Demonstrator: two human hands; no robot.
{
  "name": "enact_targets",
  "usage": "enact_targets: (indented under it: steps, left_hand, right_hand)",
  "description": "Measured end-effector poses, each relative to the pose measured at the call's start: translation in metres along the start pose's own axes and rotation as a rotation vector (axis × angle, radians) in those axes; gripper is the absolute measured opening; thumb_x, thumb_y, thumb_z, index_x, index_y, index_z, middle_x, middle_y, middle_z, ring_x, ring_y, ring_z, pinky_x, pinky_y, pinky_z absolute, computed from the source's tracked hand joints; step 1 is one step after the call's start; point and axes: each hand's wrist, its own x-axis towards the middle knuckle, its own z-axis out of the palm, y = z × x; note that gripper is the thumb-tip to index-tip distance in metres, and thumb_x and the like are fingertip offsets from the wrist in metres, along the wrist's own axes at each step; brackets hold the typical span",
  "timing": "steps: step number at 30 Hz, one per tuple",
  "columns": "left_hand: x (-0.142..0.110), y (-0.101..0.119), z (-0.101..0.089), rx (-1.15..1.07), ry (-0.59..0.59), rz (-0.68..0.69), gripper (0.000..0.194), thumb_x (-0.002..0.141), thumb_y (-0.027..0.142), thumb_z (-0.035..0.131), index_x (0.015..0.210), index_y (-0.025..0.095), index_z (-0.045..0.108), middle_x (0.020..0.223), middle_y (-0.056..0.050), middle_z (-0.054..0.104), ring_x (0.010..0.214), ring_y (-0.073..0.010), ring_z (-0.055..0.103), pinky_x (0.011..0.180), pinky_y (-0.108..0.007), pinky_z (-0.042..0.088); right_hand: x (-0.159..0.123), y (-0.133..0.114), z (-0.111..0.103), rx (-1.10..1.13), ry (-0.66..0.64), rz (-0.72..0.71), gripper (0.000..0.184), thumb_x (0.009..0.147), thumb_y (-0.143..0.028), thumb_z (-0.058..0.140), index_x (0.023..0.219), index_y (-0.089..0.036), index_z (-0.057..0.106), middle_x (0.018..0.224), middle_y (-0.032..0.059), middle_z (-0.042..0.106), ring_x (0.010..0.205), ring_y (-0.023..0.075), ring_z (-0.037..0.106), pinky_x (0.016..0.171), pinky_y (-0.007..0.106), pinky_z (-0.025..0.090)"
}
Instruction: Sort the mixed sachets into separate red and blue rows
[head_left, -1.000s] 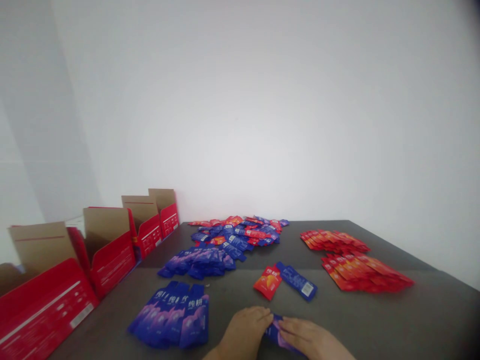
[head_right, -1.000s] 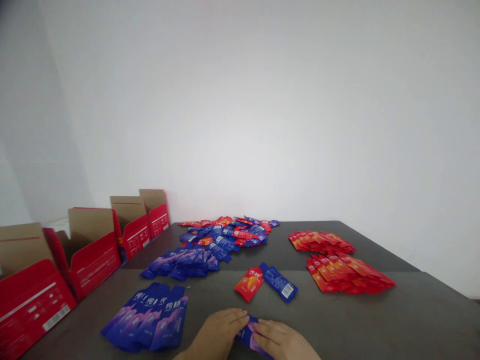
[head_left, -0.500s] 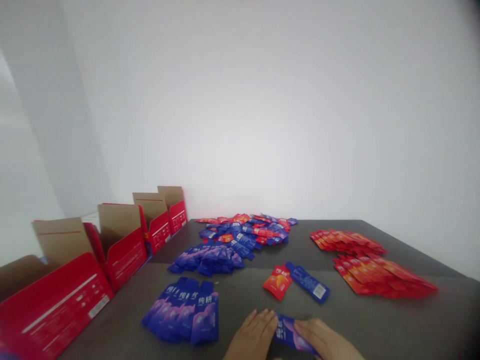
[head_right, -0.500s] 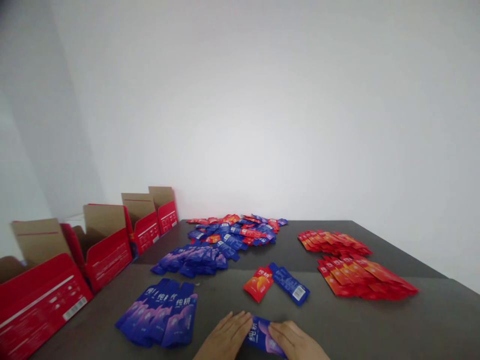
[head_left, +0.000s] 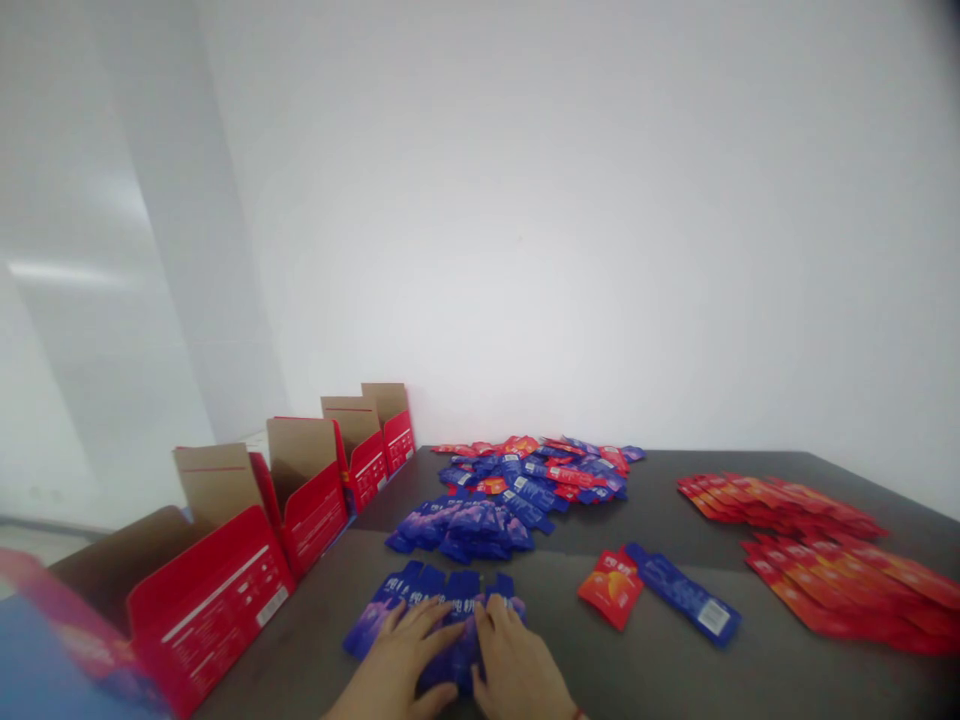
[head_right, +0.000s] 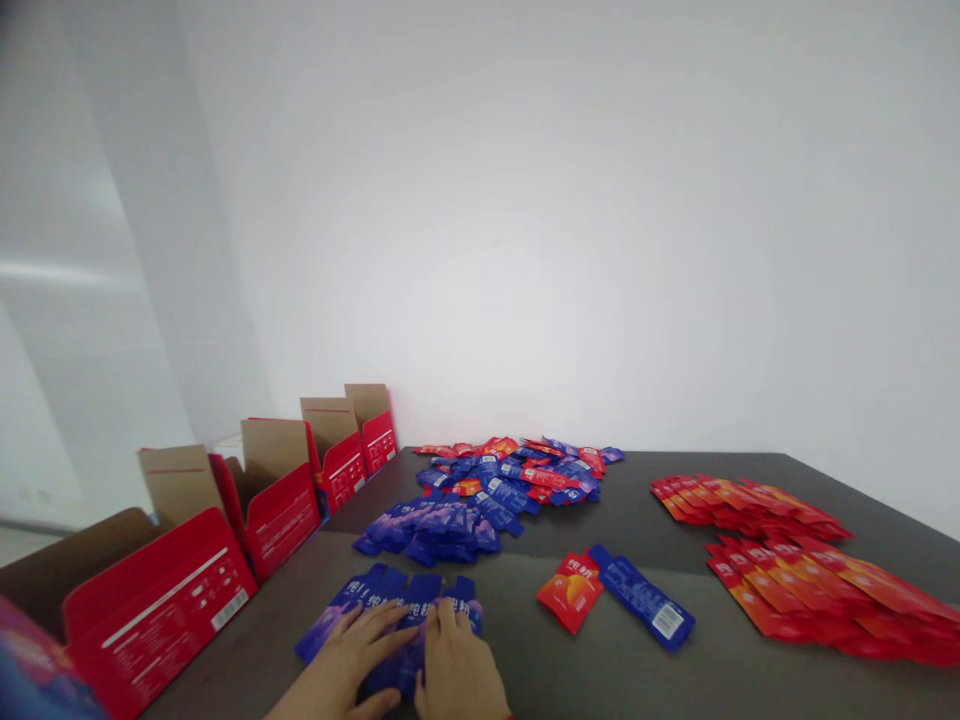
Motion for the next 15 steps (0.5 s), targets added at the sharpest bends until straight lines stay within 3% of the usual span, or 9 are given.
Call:
enact_targets:
  steps: [2,4,9,12,15]
  left_hand:
    - [0.000,-0.011,0.005,0.007,0.021,-0.004,0.056,0.081,0.035,0.061,0.134,0.042,0.044,0.144,0.000,0.042,0.133,-0.0296,0.035,0.110,-0.058,0.020]
    - [-0.001,-0.023,0.008,0.027,0.025,-0.032,0.057,0.080,0.038,0.062,0.134,0.041,0.044,0.145,-0.002,0.041,0.134,-0.0313,0.033,0.109,-0.060,0.020]
    - [-0.002,-0.039,0.008,0.077,0.004,-0.085,0.070,0.073,0.046,0.069,0.136,0.041,0.040,0.148,-0.004,0.035,0.137,-0.0343,0.026,0.107,-0.061,0.021]
    - [0.000,-0.037,0.009,0.108,0.030,-0.128,0.067,0.075,0.044,0.067,0.137,0.041,0.039,0.148,-0.003,0.035,0.137,-0.0316,0.026,0.108,-0.058,0.023]
    - [-0.002,-0.041,0.014,0.156,0.083,-0.141,0.065,0.076,0.041,0.066,0.136,0.041,0.042,0.146,-0.002,0.038,0.136,-0.0304,0.030,0.107,-0.056,0.027]
  right_hand:
    - [0.008,-0.007,0.006,0.120,-0.034,0.000,0.067,0.077,-0.043,0.062,0.132,-0.008,0.048,0.134,0.0213,0.049,0.118,0.0338,0.050,0.095,0.043,0.046]
    - [0.010,-0.002,0.015,0.177,-0.037,-0.004,0.069,0.073,-0.052,0.064,0.129,-0.013,0.053,0.131,0.0182,0.052,0.119,0.0355,0.049,0.098,0.046,0.042]
    - [0.012,0.016,0.043,0.152,0.006,-0.008,0.063,0.071,-0.043,0.070,0.128,-0.021,0.054,0.125,0.0148,0.058,0.113,0.0360,0.053,0.089,0.045,0.049]
    - [0.021,0.004,0.048,0.185,-0.032,0.013,0.067,0.072,-0.040,0.069,0.131,-0.013,0.051,0.129,0.0181,0.055,0.119,0.0363,0.048,0.097,0.045,0.044]
    - [0.029,-0.013,0.039,0.230,-0.109,0.045,0.073,0.072,-0.039,0.069,0.133,-0.006,0.048,0.133,0.0210,0.050,0.124,0.0374,0.043,0.104,0.045,0.037]
